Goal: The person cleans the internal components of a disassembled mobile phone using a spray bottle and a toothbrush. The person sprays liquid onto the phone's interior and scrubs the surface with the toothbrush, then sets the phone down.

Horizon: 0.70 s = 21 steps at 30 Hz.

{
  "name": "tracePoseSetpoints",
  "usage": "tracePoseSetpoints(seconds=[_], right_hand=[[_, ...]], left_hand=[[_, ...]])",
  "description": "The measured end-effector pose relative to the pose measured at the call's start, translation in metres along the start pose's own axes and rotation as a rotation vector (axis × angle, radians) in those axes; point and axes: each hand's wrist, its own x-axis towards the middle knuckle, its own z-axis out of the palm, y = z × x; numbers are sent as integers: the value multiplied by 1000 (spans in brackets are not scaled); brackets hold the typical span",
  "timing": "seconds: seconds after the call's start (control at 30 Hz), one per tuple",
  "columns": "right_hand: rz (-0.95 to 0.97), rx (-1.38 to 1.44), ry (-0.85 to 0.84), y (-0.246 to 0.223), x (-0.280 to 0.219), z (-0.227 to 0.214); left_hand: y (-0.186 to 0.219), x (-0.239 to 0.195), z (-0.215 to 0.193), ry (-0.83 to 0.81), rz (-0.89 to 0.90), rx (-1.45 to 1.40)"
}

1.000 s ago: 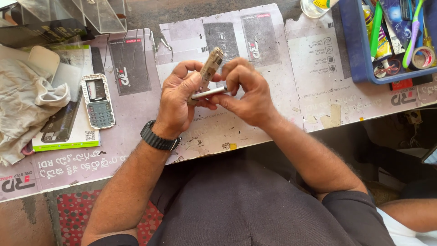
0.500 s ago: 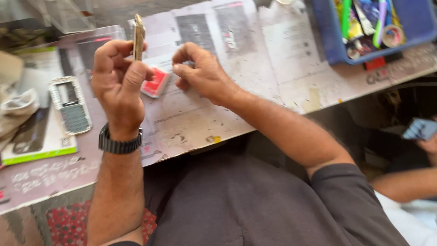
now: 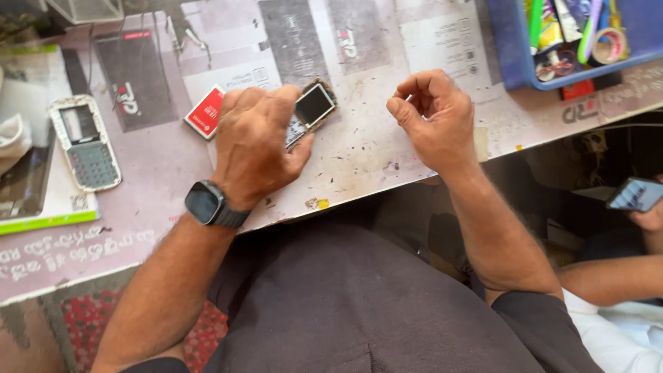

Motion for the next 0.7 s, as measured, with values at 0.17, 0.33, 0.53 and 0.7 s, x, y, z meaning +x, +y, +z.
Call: tracePoseSetpoints(seconds=[0.17, 0.33, 0.53, 0.7], right_hand=[[-136, -100, 3, 6, 2, 15], [-181, -143, -14, 5, 5, 23], [-147, -108, -9, 6, 8, 25], [-127, -79, -36, 4, 8, 26]], left_hand=[[0, 2, 2, -27, 49, 93], [2, 2, 0, -83, 46, 131], [-15, -10, -20, -83, -82, 352], [-53, -35, -32, -109, -149, 449]])
